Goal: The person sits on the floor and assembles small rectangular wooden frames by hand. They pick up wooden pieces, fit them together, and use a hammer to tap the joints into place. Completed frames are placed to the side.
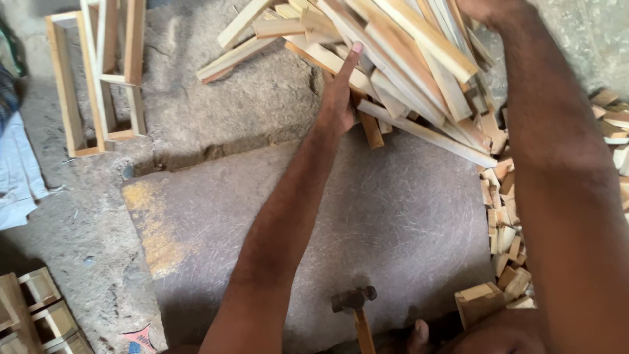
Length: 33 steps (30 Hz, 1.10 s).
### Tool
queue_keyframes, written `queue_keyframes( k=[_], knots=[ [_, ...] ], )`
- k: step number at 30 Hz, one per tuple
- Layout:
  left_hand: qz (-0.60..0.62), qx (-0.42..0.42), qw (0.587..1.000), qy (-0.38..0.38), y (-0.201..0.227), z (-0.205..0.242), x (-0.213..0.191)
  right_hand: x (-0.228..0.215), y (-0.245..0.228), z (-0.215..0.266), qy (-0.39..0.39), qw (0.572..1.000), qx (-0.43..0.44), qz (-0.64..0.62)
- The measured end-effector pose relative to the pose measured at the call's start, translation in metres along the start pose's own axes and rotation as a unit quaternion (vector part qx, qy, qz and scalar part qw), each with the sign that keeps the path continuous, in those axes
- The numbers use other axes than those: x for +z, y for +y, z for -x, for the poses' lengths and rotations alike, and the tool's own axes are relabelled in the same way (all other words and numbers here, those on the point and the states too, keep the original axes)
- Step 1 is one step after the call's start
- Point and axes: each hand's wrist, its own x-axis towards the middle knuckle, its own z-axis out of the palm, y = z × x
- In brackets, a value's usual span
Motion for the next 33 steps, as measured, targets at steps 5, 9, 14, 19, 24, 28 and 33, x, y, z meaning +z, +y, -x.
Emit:
queue_keyframes(
  k=[5, 9, 14, 19, 24, 28, 33],
  knots=[
    [0.001, 0.003, 0.998, -0.057, -0.005, -0.013, -0.009, 0.008, 0.002, 0.01, -0.049, 0.997, 0.008, -0.055],
    [-0.006, 0.004, 0.998, -0.062, -0.012, -0.018, -0.011, 0.004, -0.001, 0.021, -0.092, 0.991, 0.007, -0.101],
    [0.033, 0.041, 0.996, -0.074, -0.018, -0.014, -0.017, -0.009, -0.029, 0.047, -0.205, 0.961, 0.012, -0.184],
    [-0.001, 0.008, 0.997, -0.071, -0.009, 0.002, -0.022, -0.017, -0.059, 0.076, -0.18, 0.973, 0.02, -0.146],
    [0.052, 0.057, 0.987, -0.144, -0.006, 0.035, -0.024, -0.013, -0.073, 0.11, -0.124, 0.981, -0.02, -0.148],
    [0.067, 0.016, 0.985, -0.16, -0.005, 0.062, -0.035, -0.005, -0.091, 0.147, -0.138, 0.965, -0.025, -0.22],
    [0.08, 0.045, 0.972, -0.216, 0.013, 0.114, -0.059, -0.006, -0.131, 0.217, -0.093, 0.978, -0.018, -0.185]
  ],
)
